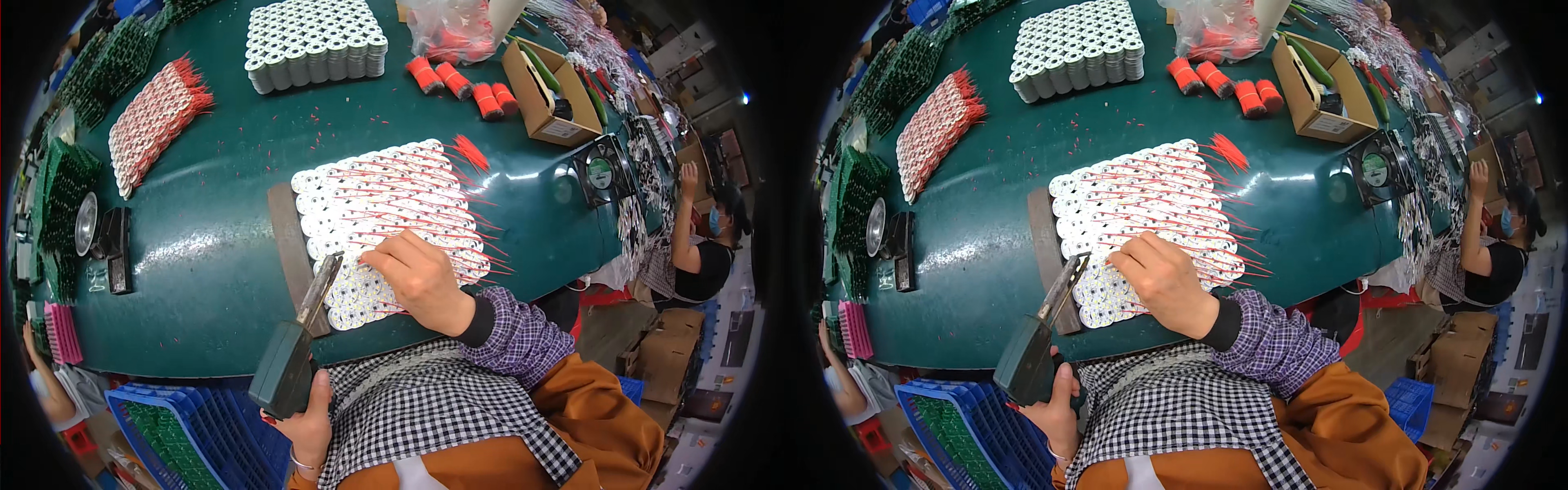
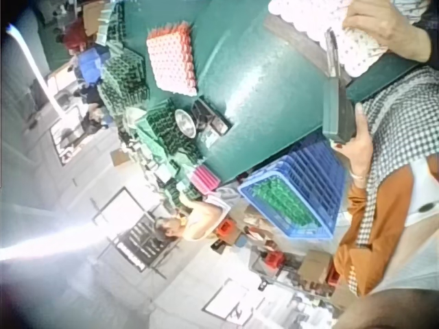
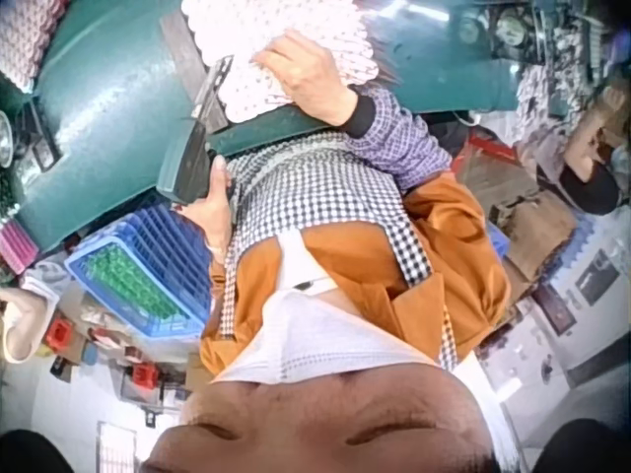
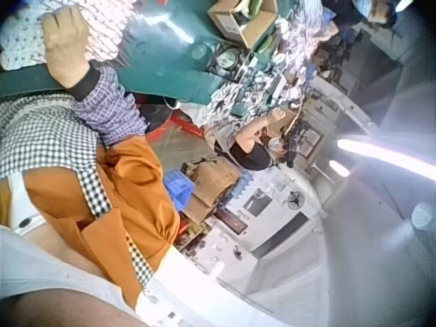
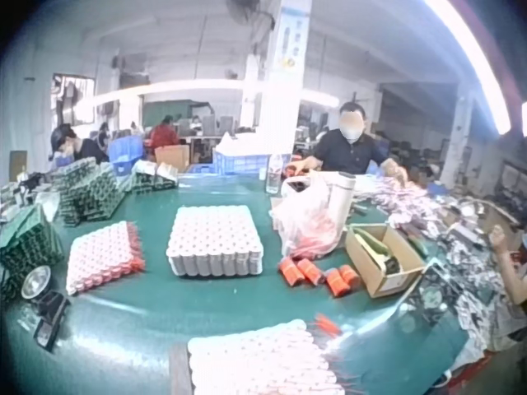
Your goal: The person solders wires onto round LED circuit boards using a soldering iron and gathers wire bundles on the workbench.
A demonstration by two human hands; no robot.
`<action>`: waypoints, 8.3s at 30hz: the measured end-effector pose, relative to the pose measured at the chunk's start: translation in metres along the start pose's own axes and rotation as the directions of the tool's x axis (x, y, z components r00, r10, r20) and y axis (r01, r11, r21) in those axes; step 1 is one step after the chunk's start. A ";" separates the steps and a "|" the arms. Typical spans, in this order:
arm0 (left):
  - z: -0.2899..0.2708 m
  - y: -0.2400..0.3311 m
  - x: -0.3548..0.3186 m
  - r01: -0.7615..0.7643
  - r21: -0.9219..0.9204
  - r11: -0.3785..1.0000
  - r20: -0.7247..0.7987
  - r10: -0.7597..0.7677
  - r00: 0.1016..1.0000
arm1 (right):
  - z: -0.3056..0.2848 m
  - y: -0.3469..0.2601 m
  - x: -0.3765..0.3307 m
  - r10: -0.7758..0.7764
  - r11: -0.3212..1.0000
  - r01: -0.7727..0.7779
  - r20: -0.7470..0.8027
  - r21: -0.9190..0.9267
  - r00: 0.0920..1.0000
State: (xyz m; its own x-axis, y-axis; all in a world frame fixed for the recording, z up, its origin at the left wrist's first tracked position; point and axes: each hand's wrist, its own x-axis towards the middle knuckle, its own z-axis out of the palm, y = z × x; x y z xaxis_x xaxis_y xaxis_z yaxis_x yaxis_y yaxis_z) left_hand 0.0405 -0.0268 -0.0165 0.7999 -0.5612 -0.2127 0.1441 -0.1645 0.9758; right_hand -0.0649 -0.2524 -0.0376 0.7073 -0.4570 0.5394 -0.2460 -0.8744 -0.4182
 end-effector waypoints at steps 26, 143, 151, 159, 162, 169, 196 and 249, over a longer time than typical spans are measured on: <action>-0.005 -0.015 0.004 -0.055 0.274 0.960 0.094 0.031 0.995 | 0.000 0.003 -0.002 -0.008 1.000 0.008 0.031 -0.024 1.000; -0.033 -0.030 -0.018 -0.251 0.285 0.925 0.184 0.205 0.961 | -0.009 -0.006 -0.026 -0.025 1.000 0.025 0.019 0.006 1.000; -0.023 -0.023 -0.017 -0.255 0.323 0.912 0.203 0.196 0.959 | -0.008 -0.005 -0.027 -0.025 0.999 0.026 0.033 -0.022 0.999; -0.017 -0.010 -0.012 -0.030 0.261 0.965 0.108 0.002 0.994 | -0.010 -0.006 -0.026 -0.034 0.998 0.036 0.060 -0.044 0.998; -0.020 -0.014 -0.012 -0.064 0.285 0.956 0.108 0.034 0.994 | -0.010 -0.007 -0.024 -0.033 0.997 0.036 0.064 -0.061 0.997; -0.033 -0.030 -0.017 -0.247 0.287 0.925 0.186 0.199 0.962 | -0.011 -0.007 -0.024 -0.027 0.998 0.030 0.063 -0.052 0.998; -0.042 -0.032 -0.023 -0.312 0.424 0.850 0.234 0.230 0.945 | -0.011 -0.020 -0.027 0.017 0.999 -0.019 0.072 0.034 0.997; -0.061 -0.026 -0.041 -0.273 0.419 0.866 0.238 0.185 0.953 | -0.006 -0.040 -0.029 -0.023 0.997 0.012 0.148 0.072 0.989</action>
State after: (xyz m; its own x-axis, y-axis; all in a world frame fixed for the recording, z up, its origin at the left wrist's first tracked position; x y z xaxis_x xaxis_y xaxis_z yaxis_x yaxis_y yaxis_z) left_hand 0.0392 0.0497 -0.0297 0.6504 -0.7588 -0.0346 -0.3370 -0.3292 0.8821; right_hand -0.0790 -0.2049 -0.0320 0.8033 -0.4073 0.4345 -0.1886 -0.8660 -0.4632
